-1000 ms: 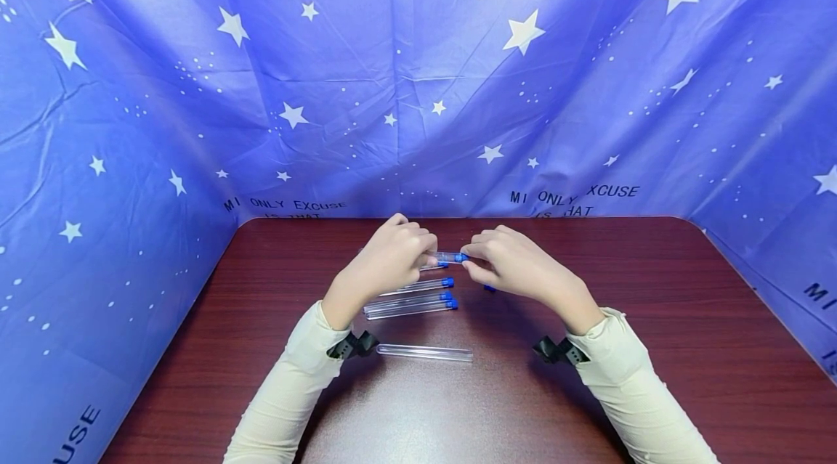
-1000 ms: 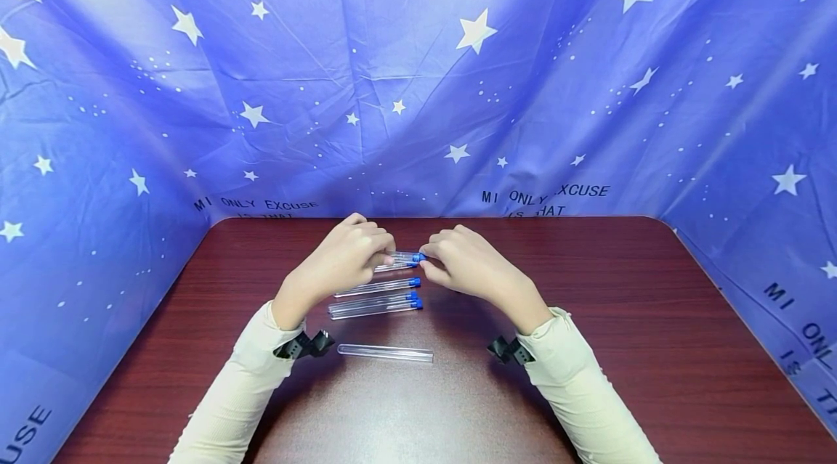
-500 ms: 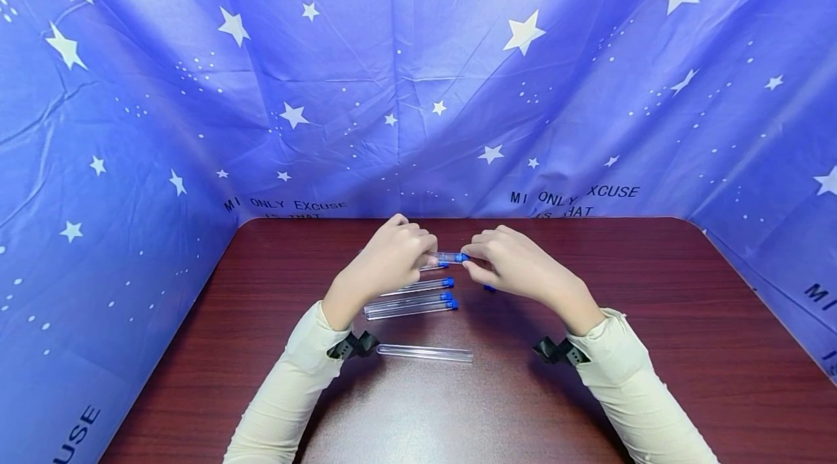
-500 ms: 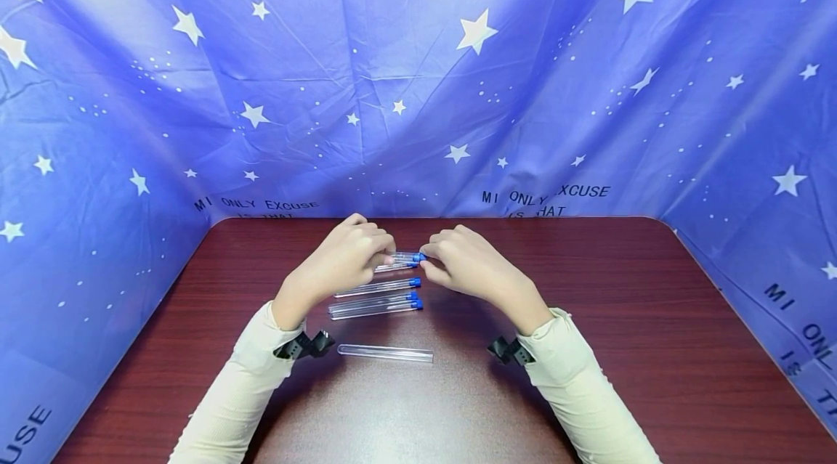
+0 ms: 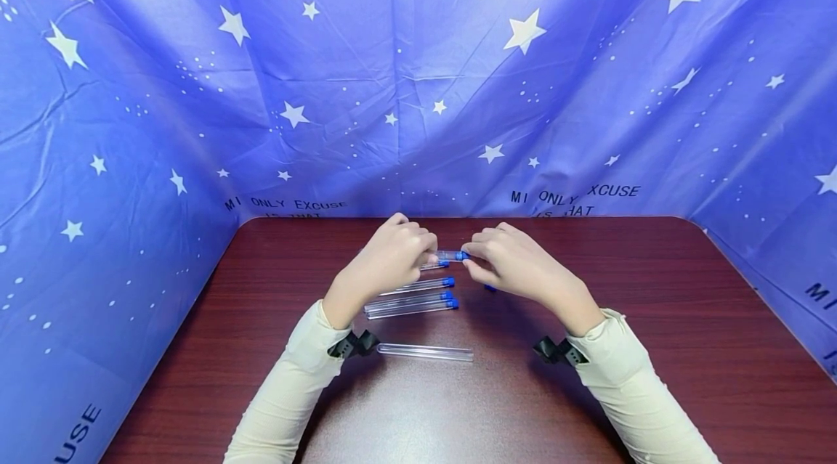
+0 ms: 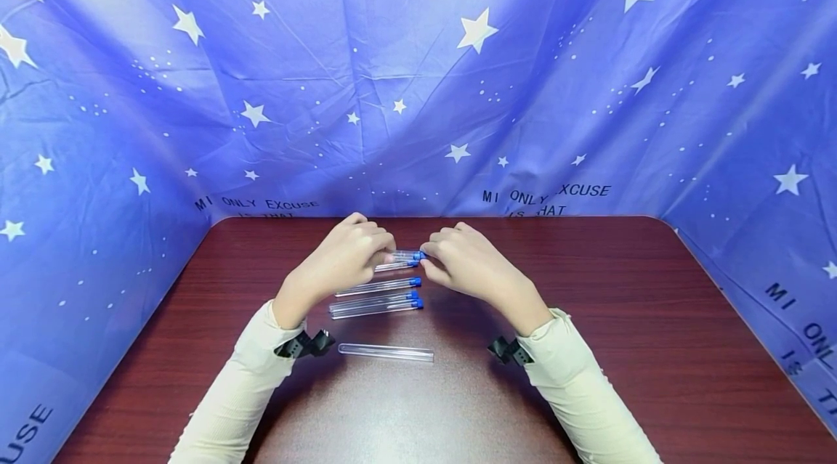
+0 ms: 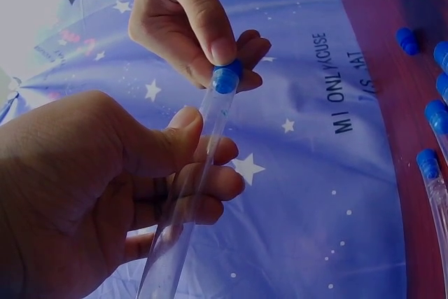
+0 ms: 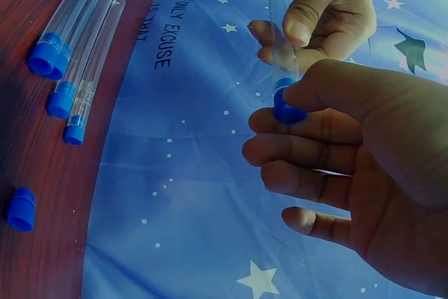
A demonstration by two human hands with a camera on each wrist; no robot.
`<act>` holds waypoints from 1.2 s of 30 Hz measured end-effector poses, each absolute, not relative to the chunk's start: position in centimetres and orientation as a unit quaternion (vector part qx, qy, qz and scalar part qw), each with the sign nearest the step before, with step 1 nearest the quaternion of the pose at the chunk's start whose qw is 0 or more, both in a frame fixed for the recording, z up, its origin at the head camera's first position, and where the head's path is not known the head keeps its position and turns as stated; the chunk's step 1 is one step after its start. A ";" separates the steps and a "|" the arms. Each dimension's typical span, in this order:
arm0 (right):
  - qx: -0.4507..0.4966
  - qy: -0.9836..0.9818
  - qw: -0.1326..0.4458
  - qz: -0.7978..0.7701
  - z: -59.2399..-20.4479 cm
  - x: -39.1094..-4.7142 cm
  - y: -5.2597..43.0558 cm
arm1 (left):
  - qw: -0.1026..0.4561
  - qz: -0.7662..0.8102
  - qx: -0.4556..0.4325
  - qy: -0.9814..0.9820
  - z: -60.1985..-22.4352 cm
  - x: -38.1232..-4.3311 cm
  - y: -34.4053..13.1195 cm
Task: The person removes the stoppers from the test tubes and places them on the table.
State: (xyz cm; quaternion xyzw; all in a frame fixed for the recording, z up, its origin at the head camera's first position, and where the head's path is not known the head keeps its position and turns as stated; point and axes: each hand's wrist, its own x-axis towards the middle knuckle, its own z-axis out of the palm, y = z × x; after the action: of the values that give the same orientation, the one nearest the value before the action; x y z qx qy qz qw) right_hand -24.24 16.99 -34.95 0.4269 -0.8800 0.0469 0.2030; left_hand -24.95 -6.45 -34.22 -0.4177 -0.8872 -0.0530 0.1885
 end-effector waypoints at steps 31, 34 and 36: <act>0.430 -0.871 0.227 0.068 -35.0 -24.2 16.8 | 0.223 -0.055 -0.433 -0.872 -33.8 -25.0 -6.7; 0.431 -0.871 0.227 0.069 -35.0 -24.2 16.8 | 0.226 -0.051 -0.434 -0.871 -33.8 -25.0 -6.7; 0.431 -0.870 0.227 0.069 -35.0 -24.2 16.8 | 0.229 -0.050 -0.434 -0.870 -33.8 -25.0 -6.7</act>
State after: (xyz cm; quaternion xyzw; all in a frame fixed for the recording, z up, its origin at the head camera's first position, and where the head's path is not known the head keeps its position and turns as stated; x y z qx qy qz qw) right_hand -24.23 16.79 -34.96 0.4314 -0.8704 0.0687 0.2269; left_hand -24.98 -6.73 -33.83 -0.4343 -0.8698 -0.0497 0.2289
